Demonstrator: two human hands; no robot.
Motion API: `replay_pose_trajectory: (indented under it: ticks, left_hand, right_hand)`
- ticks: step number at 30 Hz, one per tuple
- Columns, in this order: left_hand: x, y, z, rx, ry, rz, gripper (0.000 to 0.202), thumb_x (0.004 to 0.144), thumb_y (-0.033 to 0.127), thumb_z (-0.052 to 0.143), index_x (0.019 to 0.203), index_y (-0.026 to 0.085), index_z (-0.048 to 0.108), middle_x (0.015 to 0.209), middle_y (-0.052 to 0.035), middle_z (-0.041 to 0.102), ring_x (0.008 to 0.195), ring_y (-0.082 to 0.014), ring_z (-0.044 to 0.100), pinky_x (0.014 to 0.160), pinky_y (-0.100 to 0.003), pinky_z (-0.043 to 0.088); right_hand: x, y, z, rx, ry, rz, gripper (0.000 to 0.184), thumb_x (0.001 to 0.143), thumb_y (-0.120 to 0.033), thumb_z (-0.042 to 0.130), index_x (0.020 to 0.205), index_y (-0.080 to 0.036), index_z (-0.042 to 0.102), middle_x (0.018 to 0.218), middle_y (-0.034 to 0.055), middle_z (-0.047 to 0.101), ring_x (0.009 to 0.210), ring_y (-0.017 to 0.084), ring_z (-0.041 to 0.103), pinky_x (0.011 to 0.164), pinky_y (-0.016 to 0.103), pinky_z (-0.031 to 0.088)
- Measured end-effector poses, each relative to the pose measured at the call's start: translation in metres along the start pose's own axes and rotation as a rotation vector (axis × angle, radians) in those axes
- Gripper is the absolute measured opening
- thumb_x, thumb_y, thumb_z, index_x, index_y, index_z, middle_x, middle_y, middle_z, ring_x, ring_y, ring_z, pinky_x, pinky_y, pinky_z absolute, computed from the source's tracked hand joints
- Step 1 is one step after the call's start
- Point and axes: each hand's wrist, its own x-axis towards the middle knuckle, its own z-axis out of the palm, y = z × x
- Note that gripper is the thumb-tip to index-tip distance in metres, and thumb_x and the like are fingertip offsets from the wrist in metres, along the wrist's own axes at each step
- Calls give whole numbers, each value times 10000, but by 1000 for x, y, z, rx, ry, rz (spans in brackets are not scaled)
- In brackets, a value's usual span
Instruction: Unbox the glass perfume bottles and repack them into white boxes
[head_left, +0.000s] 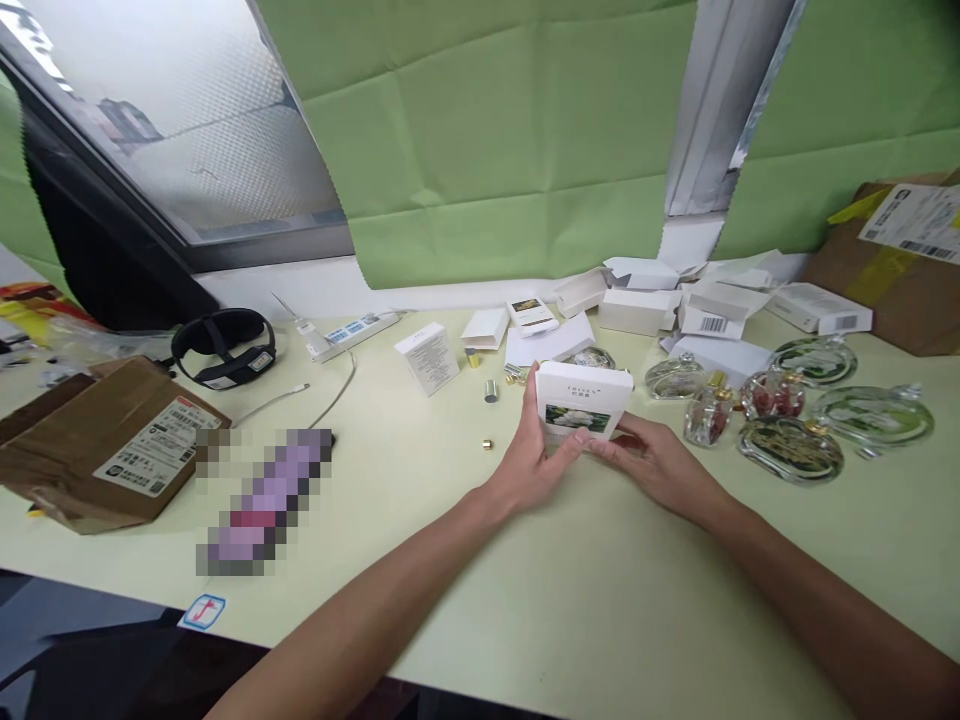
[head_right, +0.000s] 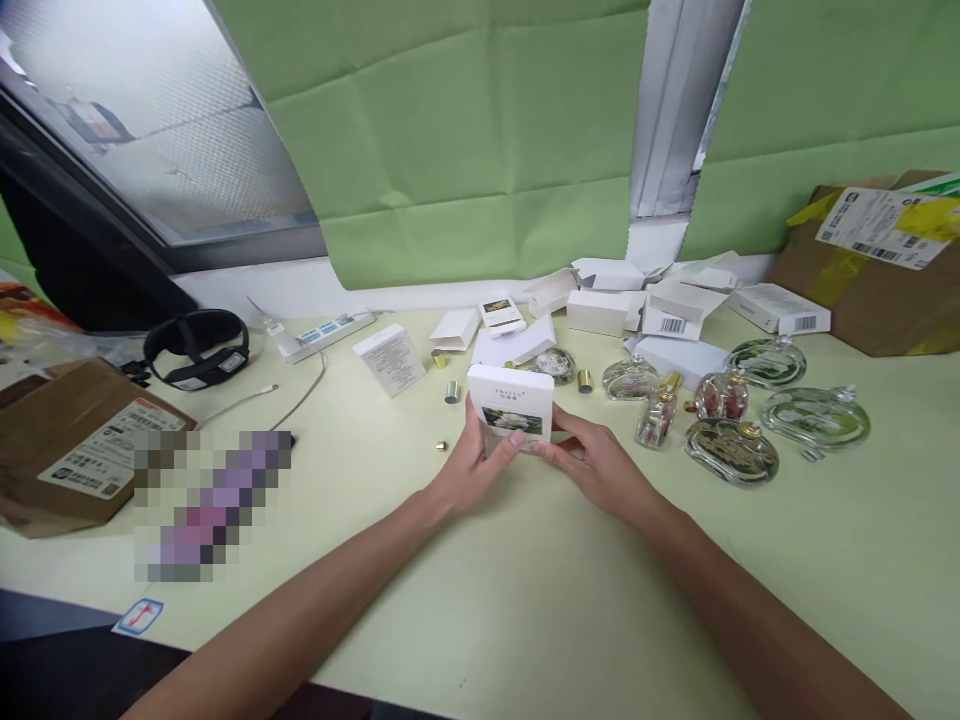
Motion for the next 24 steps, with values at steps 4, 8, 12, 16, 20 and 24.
replay_pose_trajectory:
  ticks: [4, 8, 12, 16, 20, 24]
  left_hand:
    - [2, 5, -2, -29, -28, -9, 809, 964, 465, 519, 1572, 265, 24, 1550, -117, 372, 1412, -265, 387, 1183, -433, 315]
    - [5, 8, -2, -39, 23, -2, 584, 1019, 458, 378, 1552, 259, 245, 1586, -56, 348, 1486, -229, 282, 1223, -381, 252]
    - [7, 5, -4, -52, 130, -22, 531, 1021, 471, 369, 1485, 216, 411, 1554, -59, 411, 1455, -230, 349, 1194, -353, 302]
    - [8, 1, -5, -55, 169, -62, 510, 991, 490, 452, 1403, 196, 512, 1460, -86, 529, 1353, -255, 481, 1085, -356, 431]
    - [9, -1, -4, -77, 201, -96, 526, 968, 504, 499, 1400, 205, 500, 1440, -95, 539, 1321, -269, 499, 1011, -360, 488]
    - [10, -4, -4, -93, 220, -138, 565, 944, 519, 536, 1411, 205, 476, 1329, -107, 593, 1200, -243, 571, 943, -345, 517]
  right_hand:
    - [1, 2, -1, -7, 50, 29, 630, 906, -436, 629, 1494, -312, 441, 1333, 45, 647, 1114, 260, 643, 912, 402, 567]
    - [4, 5, -4, 120, 118, 71, 661, 890, -426, 652, 1501, -319, 422, 1375, 51, 614, 1067, 247, 653, 774, 344, 593]
    - [4, -3, -5, 170, 139, 77, 586, 936, -456, 578, 1486, -303, 444, 1385, 54, 609, 1060, 239, 661, 699, 309, 587]
    - [3, -10, -6, 165, 127, 108, 556, 940, -478, 563, 1458, -291, 486, 1380, 48, 617, 1041, 239, 674, 744, 331, 597]
    - [5, -6, -5, 211, 128, 129, 576, 921, -486, 593, 1450, -283, 487, 1374, 55, 623, 1129, 259, 654, 895, 391, 583]
    - [4, -4, -6, 216, 182, 159, 656, 896, -514, 619, 1479, -290, 418, 1327, 90, 653, 1119, 282, 665, 926, 443, 571]
